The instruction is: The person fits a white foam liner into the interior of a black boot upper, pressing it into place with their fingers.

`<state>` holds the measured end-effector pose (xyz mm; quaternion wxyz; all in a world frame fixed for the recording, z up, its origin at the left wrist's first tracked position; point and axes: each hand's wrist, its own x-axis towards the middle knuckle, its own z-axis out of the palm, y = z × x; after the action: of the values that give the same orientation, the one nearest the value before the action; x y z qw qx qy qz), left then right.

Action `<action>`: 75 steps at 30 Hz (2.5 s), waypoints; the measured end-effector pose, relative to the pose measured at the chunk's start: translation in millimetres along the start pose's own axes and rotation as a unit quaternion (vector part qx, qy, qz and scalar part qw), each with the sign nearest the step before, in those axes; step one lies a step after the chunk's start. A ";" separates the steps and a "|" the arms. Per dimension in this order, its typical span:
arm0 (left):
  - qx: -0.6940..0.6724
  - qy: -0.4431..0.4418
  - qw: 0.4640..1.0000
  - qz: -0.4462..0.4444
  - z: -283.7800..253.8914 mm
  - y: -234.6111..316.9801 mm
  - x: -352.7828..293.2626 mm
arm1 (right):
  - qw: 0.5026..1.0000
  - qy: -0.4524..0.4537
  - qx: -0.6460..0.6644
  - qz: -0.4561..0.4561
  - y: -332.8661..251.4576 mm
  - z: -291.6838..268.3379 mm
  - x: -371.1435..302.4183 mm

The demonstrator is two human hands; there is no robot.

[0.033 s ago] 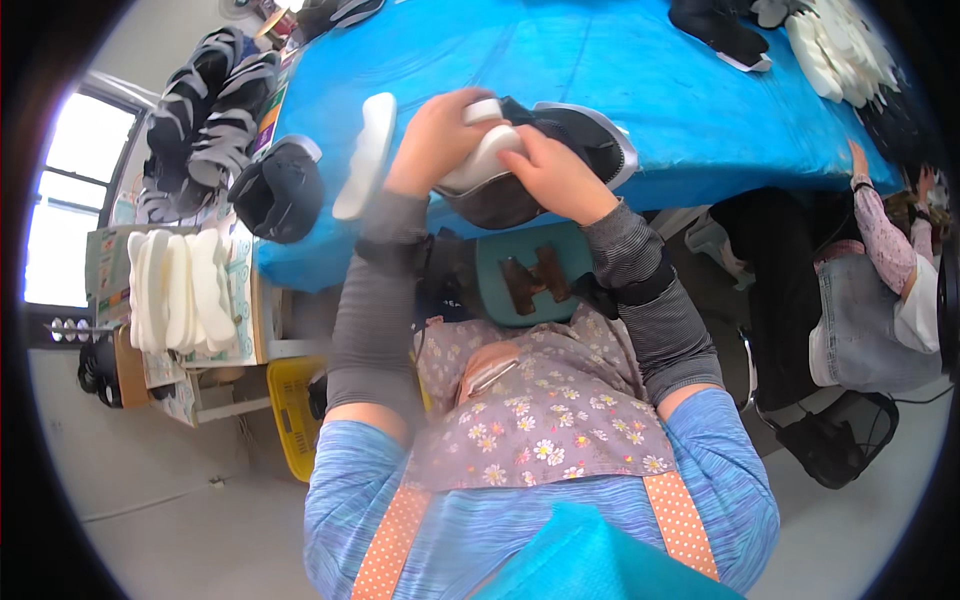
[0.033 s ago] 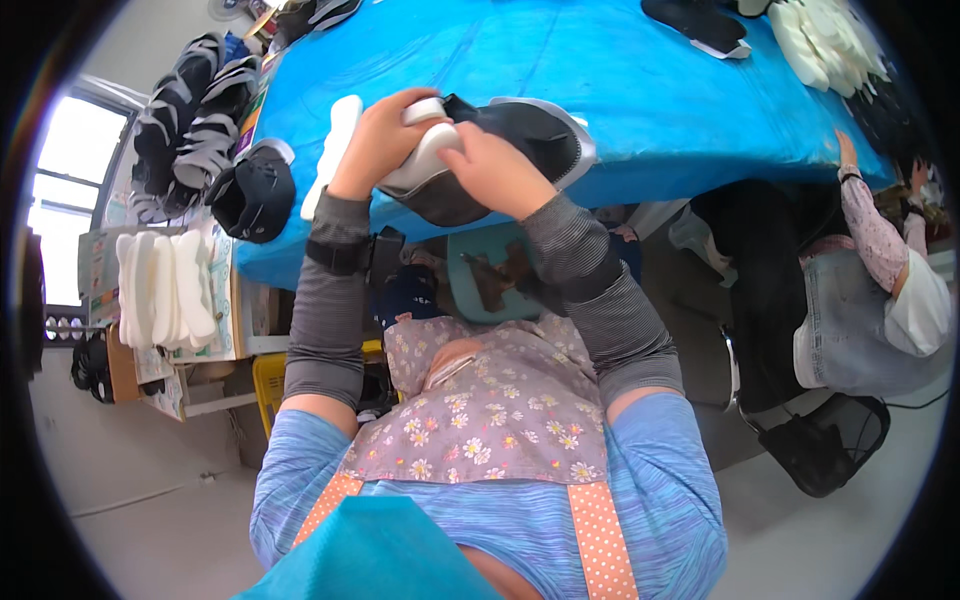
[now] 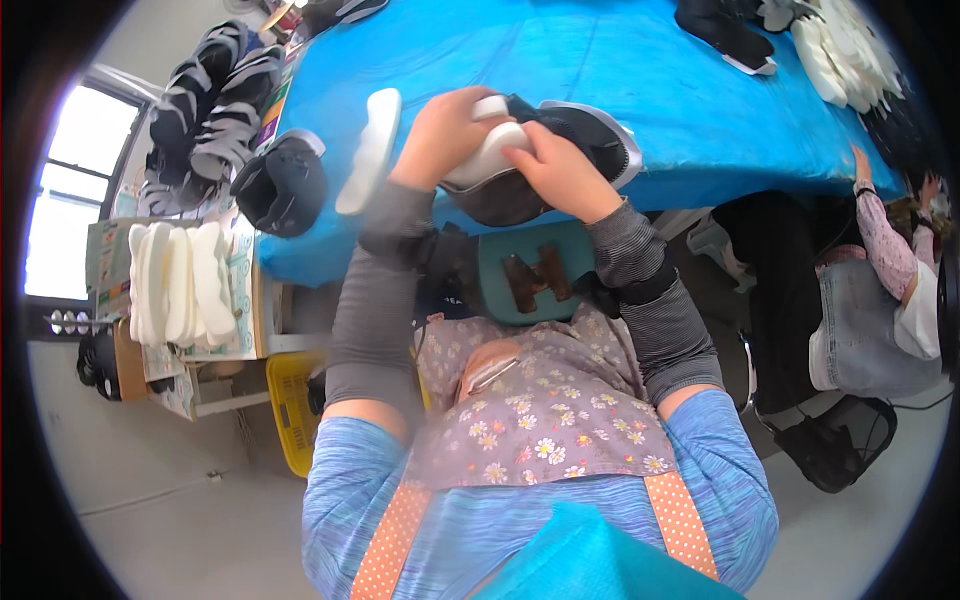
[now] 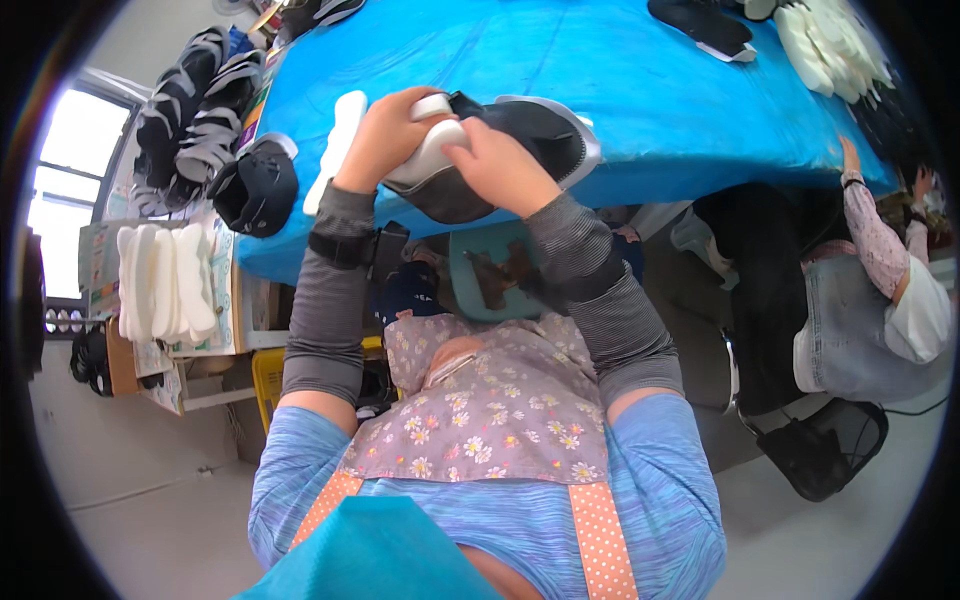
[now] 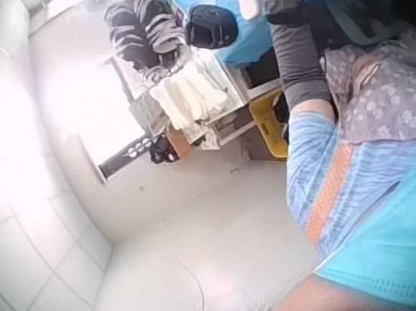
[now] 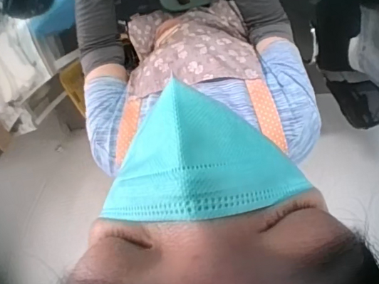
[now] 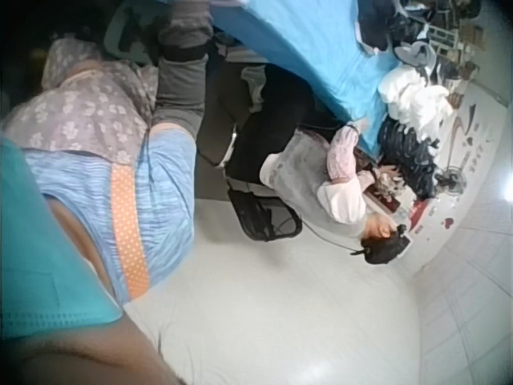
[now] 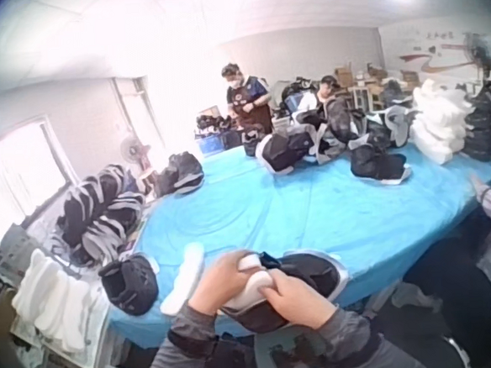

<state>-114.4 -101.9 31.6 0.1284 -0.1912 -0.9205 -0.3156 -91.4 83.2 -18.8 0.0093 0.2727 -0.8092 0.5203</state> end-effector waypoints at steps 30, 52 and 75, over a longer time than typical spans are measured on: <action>0.125 -0.110 0.979 0.120 -49.1 -2.8 -75.0 | 0.990 -0.117 -0.065 -0.031 -1.1 -23.5 24.9; 0.049 0.026 0.996 0.072 -3.6 16.8 -78.2 | 0.982 -0.167 -0.027 -0.079 16.1 -31.9 20.8; 0.017 0.055 0.990 0.128 23.9 27.9 -65.0 | 0.987 -0.152 -0.006 -0.059 14.2 -36.9 21.3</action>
<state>-47.1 -84.1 4.8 0.2218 -0.2873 -0.8852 -0.2910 -125.8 109.7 -7.5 -0.0815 0.3963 -0.7868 0.4661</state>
